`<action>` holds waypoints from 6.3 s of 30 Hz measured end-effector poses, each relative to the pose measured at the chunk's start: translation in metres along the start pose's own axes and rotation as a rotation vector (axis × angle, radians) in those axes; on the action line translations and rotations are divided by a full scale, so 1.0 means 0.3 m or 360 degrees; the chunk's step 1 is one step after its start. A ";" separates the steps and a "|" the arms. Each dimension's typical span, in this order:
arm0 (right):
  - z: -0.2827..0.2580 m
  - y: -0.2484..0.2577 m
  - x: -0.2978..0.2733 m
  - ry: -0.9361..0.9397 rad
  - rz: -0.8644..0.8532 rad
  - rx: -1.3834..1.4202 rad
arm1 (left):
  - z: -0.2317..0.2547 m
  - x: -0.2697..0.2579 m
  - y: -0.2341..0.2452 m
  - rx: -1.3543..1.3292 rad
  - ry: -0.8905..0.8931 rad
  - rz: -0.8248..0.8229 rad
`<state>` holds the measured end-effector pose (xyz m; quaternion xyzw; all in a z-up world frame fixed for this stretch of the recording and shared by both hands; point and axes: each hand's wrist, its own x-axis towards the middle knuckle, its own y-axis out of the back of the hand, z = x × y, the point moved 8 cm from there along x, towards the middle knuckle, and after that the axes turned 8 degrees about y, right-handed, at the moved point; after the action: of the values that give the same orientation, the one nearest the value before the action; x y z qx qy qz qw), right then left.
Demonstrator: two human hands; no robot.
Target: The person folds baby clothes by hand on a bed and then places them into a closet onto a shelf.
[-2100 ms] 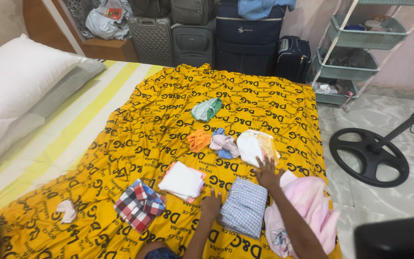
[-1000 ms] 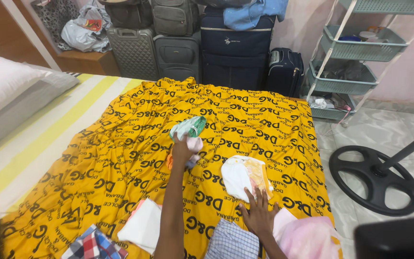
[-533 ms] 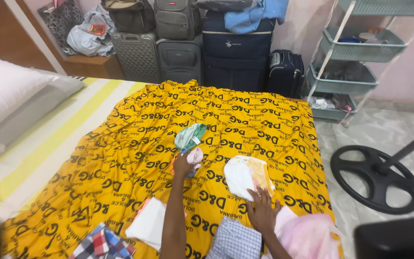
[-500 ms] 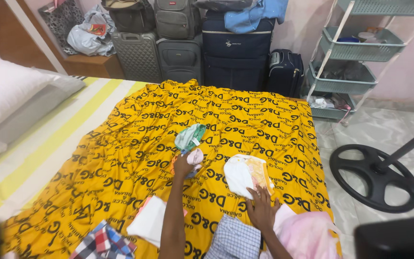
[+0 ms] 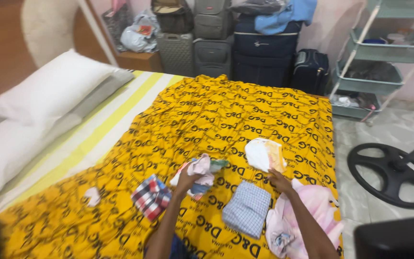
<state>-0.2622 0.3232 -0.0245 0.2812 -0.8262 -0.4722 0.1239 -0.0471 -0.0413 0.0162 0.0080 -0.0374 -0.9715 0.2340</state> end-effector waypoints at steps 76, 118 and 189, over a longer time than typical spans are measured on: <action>-0.402 -0.347 -0.462 0.0172 -0.0120 -0.0635 | -0.143 -0.637 0.702 0.1329 -0.0114 0.1204; -0.182 -0.307 -0.546 -0.0118 0.1092 0.1912 | -0.291 -0.651 0.094 -0.1764 0.0357 0.0025; 0.311 0.165 -0.836 0.0029 0.1290 0.3317 | -0.296 -0.483 -0.420 -0.1822 0.0545 -0.0417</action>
<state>-0.1198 0.5550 -0.0159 -0.0390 -0.8478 0.5285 -0.0215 0.0276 0.1305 -0.0823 0.0416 0.5300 -0.8430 0.0823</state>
